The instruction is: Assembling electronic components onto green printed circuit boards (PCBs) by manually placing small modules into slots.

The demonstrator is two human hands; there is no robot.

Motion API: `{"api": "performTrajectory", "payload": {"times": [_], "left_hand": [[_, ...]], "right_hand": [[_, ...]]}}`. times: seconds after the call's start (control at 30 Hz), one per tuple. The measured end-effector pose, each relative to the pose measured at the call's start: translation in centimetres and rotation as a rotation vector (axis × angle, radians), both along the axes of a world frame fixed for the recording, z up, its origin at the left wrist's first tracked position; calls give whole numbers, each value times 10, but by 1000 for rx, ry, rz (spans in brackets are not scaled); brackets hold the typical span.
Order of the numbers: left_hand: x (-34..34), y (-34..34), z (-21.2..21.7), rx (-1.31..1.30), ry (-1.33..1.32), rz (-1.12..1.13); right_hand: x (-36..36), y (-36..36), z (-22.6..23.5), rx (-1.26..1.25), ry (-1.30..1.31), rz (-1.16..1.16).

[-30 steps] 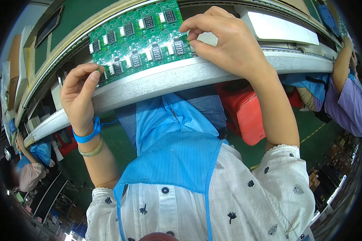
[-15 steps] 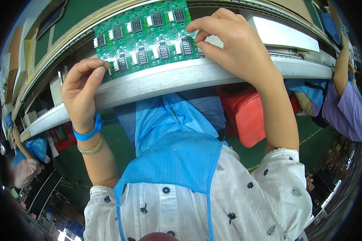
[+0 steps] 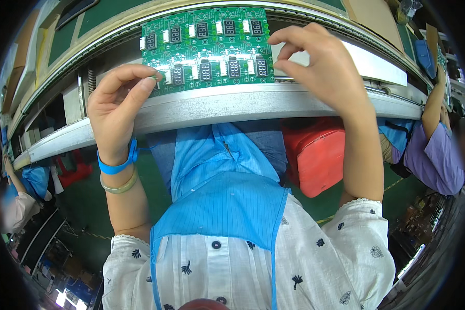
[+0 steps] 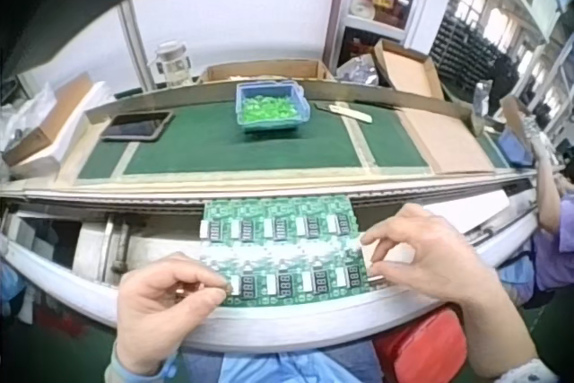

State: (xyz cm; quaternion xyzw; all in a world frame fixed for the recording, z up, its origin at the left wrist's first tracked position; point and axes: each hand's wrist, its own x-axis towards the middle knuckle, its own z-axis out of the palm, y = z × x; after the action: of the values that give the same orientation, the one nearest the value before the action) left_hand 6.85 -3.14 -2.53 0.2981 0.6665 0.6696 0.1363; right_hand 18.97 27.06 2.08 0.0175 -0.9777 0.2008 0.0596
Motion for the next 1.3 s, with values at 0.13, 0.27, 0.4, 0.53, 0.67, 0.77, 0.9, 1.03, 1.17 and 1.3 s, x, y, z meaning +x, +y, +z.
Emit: {"api": "performTrajectory", "payload": {"times": [0.13,0.27,0.4,0.53,0.67,0.77,0.9,1.03,1.17,1.3], "left_hand": [[0,0,2,5,-6,5],[-2,-1,6,14,-7,31],[0,-18,13,-53,-71,93],[3,-34,16,-98,-143,160],[-1,-38,17,-87,-165,142],[-5,-37,16,-125,-137,136],[-6,-36,17,-154,-177,135],[-7,-33,18,-175,-168,136],[-9,-28,16,-207,-80,115],[-11,-28,15,-275,142,104]], "right_hand": [[-37,27,14,-96,36,-9],[-113,5,52,-72,115,-40],[-192,-2,46,30,211,-53],[-240,-15,43,258,162,18],[-263,-23,33,392,2,-4],[-278,17,38,80,-167,227],[-259,-27,27,413,1,-131],[-255,-20,24,334,95,-187],[-259,0,18,-282,227,-112],[-223,-21,32,-922,216,-153]]}}
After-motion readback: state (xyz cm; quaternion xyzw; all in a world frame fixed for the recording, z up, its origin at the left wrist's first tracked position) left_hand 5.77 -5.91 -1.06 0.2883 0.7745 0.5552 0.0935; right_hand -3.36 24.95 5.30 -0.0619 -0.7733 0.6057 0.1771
